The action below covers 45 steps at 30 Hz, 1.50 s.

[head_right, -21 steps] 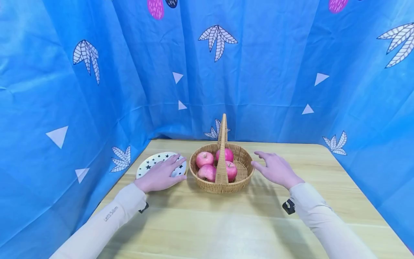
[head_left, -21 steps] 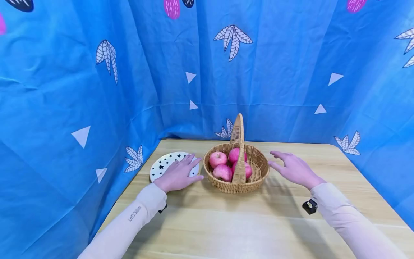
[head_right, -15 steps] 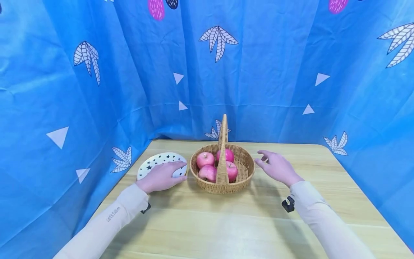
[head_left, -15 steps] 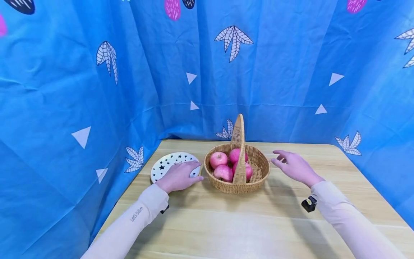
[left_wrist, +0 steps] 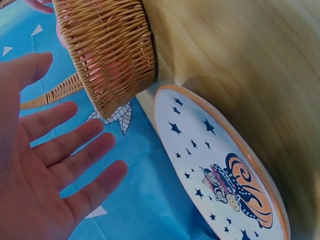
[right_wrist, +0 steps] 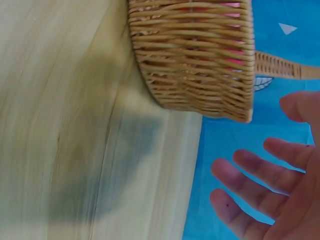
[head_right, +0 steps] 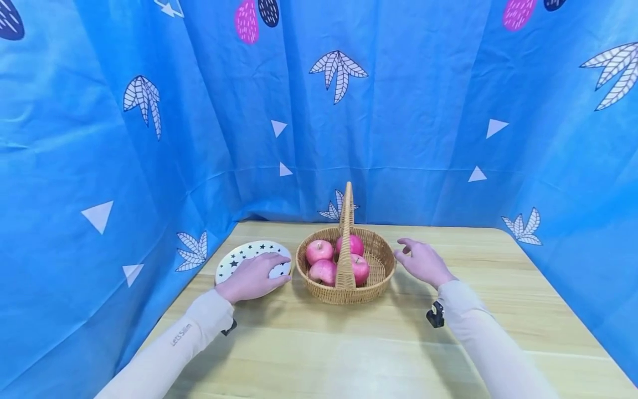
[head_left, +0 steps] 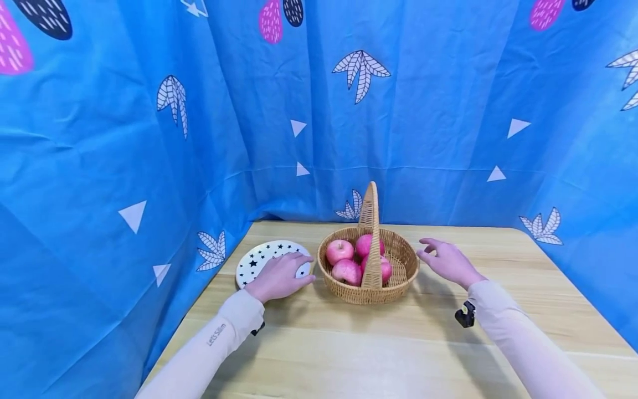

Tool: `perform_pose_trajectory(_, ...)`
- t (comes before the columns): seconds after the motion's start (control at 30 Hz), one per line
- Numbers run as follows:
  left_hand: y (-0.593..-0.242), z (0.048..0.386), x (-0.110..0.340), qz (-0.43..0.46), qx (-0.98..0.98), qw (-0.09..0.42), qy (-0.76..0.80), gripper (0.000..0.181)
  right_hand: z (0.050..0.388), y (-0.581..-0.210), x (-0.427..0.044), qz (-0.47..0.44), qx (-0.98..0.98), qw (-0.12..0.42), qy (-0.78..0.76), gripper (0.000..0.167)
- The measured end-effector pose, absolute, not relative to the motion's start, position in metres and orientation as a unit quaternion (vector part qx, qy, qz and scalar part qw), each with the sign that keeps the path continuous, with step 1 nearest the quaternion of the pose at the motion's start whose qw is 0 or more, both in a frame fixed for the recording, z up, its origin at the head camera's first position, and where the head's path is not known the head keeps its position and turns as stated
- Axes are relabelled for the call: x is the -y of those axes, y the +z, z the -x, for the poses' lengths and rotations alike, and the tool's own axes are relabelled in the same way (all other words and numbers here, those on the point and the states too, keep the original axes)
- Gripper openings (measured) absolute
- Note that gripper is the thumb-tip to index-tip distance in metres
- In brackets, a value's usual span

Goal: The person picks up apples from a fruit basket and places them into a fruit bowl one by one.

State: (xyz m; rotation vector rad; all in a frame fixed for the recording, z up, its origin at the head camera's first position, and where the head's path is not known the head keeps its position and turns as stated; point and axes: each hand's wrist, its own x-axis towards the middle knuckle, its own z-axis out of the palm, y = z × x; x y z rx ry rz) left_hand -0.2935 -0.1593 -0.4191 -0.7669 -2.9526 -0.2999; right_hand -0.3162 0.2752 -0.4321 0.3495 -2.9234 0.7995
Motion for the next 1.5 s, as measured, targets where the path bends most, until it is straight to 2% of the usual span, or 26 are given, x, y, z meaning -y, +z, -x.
perform_pose_trajectory(0.2,-0.42,0.292,0.158,0.247,0.963,0.038,-0.1,0.059,0.324,-0.442,-0.27,-0.118,0.96,0.024,0.252,0.064)
perform_pose_trajectory(0.53,-0.423,0.294,0.155,0.254,0.961,0.048,-0.1,0.057,0.329,-0.446,-0.259,-0.119,0.957,0.022,0.263,0.07)
perform_pose_trajectory(0.87,-0.421,0.291,0.153,0.253,0.961,0.041,-0.1,0.056,0.336,-0.446,-0.254,-0.118,0.959,0.027,0.254,0.065)
perform_pose_trajectory(1.23,-0.423,0.286,0.151,0.248,0.963,0.031,-0.103,0.054,0.345,-0.457,-0.247,-0.115,0.961,0.019,0.25,0.068)
perform_pose_trajectory(1.5,-0.422,0.289,0.152,0.253,0.961,0.037,-0.103,0.054,0.342,-0.464,-0.245,-0.091,0.951,-0.004,0.297,0.069)
